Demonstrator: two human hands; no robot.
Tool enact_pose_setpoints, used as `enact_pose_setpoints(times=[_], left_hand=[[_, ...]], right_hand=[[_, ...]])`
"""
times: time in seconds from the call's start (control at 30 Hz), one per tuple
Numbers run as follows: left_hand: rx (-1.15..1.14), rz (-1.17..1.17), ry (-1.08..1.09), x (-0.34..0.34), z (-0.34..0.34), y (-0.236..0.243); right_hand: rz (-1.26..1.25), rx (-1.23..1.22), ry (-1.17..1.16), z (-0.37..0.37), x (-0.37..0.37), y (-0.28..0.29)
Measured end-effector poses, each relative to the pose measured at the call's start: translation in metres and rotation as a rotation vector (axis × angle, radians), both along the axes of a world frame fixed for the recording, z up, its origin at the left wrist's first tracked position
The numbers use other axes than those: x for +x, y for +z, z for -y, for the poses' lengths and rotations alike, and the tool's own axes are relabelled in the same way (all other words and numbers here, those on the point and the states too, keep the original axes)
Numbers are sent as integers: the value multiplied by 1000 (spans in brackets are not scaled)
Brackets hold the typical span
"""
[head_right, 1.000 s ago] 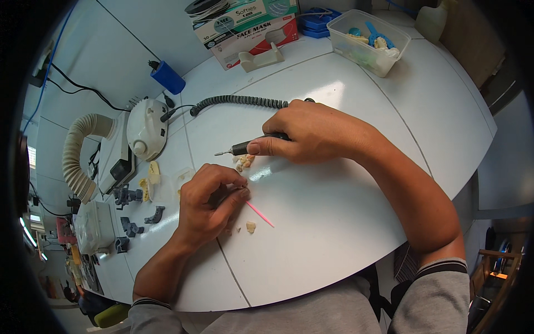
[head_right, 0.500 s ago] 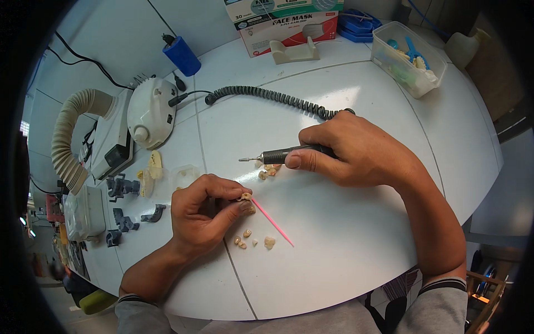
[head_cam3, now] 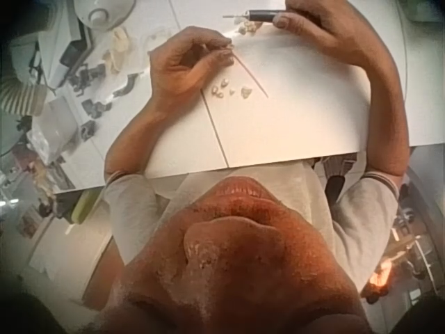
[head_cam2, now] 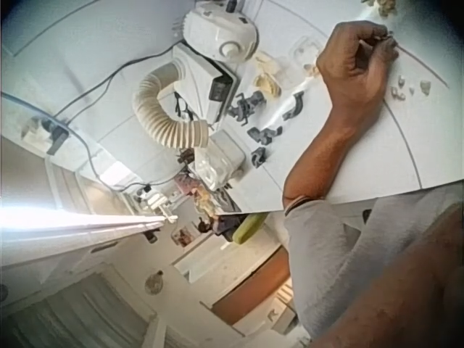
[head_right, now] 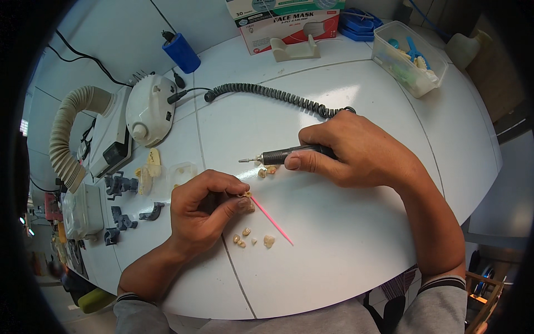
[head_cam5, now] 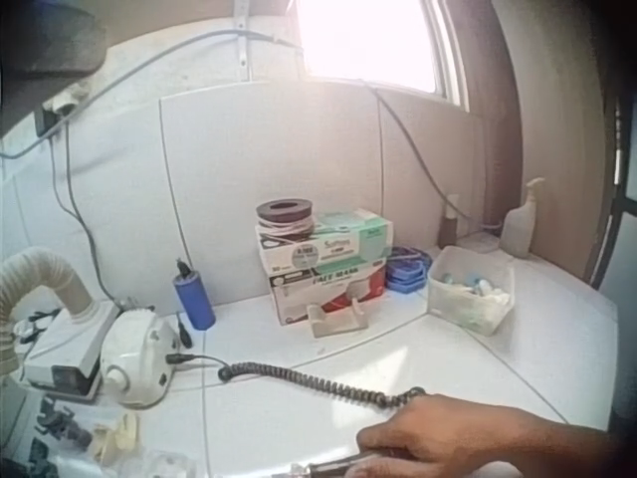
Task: Refining and polishing dental crowns using a rotary handpiece.
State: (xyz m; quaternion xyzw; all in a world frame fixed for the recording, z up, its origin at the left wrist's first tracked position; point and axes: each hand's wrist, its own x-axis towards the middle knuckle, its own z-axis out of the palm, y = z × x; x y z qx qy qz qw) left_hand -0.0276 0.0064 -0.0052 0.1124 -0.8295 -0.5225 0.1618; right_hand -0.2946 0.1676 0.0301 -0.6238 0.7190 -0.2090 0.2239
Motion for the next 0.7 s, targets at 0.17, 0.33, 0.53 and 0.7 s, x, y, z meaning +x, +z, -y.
enact_pose_setpoints(times=[0.17, 0.33, 0.53, 0.7], left_hand=[[-39, -17, -7, -2, -1, 4], [-26, 13, 12, 1, -1, -1], [-47, 21, 5, 1, -1, 0], [-58, -8, -8, -4, -2, -1]], right_hand=[[6, 13, -5, 2, 1, 2], [-5, -9, 1, 1, 1, -1], [-8, -6, 4, 1, 2, -1], [-31, 6, -8, -1, 0, -2]])
